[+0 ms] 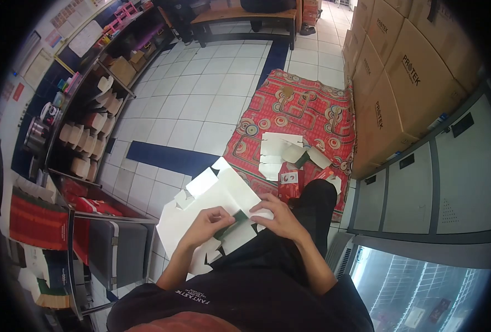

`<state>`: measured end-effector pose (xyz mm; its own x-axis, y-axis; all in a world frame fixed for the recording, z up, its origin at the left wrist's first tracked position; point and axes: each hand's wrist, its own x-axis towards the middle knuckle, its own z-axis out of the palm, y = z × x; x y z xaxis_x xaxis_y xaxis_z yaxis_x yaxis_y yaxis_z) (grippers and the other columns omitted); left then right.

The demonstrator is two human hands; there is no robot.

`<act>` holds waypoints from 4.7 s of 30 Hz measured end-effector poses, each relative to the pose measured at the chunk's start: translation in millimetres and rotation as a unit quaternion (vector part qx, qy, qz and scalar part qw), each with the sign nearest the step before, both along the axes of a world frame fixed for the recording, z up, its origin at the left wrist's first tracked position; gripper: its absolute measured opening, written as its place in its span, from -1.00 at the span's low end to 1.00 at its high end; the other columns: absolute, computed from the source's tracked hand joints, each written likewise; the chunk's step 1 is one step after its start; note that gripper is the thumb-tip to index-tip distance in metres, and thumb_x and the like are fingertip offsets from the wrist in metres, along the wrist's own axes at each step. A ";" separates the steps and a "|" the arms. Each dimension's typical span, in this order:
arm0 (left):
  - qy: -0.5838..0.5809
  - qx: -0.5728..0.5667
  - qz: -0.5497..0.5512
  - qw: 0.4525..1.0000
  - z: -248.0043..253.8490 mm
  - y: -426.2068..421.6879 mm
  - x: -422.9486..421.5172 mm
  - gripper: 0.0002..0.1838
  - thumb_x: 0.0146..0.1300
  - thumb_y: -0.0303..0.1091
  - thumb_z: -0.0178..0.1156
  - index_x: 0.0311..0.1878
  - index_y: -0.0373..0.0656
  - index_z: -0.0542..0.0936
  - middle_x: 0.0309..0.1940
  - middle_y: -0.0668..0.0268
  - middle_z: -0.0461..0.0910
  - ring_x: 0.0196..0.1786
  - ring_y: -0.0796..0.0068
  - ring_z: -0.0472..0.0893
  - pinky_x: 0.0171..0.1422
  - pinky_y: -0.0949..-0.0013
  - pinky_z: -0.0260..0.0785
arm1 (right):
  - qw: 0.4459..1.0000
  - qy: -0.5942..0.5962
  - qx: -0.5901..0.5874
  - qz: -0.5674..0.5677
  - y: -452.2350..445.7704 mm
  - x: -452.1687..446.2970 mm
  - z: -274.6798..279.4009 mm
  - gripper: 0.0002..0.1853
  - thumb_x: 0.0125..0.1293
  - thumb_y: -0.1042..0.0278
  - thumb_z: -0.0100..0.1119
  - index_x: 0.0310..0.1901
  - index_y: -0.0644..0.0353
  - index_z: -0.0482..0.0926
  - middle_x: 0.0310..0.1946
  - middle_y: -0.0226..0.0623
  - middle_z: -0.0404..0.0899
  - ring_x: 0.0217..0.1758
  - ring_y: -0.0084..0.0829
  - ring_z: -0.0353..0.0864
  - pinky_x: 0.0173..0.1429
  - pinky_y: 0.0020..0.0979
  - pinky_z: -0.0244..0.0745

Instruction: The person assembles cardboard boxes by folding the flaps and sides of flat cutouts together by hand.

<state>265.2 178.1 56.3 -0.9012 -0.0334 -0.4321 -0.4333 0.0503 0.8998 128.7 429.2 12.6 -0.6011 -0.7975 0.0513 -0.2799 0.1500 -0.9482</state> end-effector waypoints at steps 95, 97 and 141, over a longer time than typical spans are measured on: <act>0.425 -0.343 0.145 0.825 -42.8 50.0 -23.6 -0.72 0.46 -0.61 0.40 0.19 -0.28 0.70 0.03 0.19 0.80 0.09 0.24 0.81 0.16 0.21 0.63 | 0.944 -0.021 -0.106 -0.310 -56.5 48.2 -9.9 -0.76 0.45 0.52 0.48 0.08 0.32 0.70 -0.09 -0.20 0.74 -0.13 -0.41 0.82 -0.11 -0.35 0.68; 0.410 -0.320 0.154 0.840 -59.9 57.9 -18.6 -0.71 0.48 -0.60 0.41 0.21 -0.28 0.70 0.04 0.18 0.80 0.09 0.24 0.81 0.17 0.22 0.63 | 0.945 0.079 -0.112 -0.297 -52.1 42.3 -6.2 -0.73 0.40 0.56 0.48 0.10 0.31 0.73 -0.11 -0.19 0.74 -0.16 -0.34 0.82 -0.10 -0.31 0.70; 0.376 0.145 0.224 0.887 12.4 51.3 -27.9 -0.17 0.51 -0.64 0.36 0.67 -0.16 0.10 0.50 0.14 0.43 0.52 0.26 0.55 0.53 0.15 0.51 | 0.968 -0.102 -0.145 -0.180 -30.0 30.8 11.6 -0.17 0.23 0.62 0.65 0.54 0.25 0.49 0.14 -0.09 0.70 0.09 -0.36 0.84 0.27 -0.28 0.82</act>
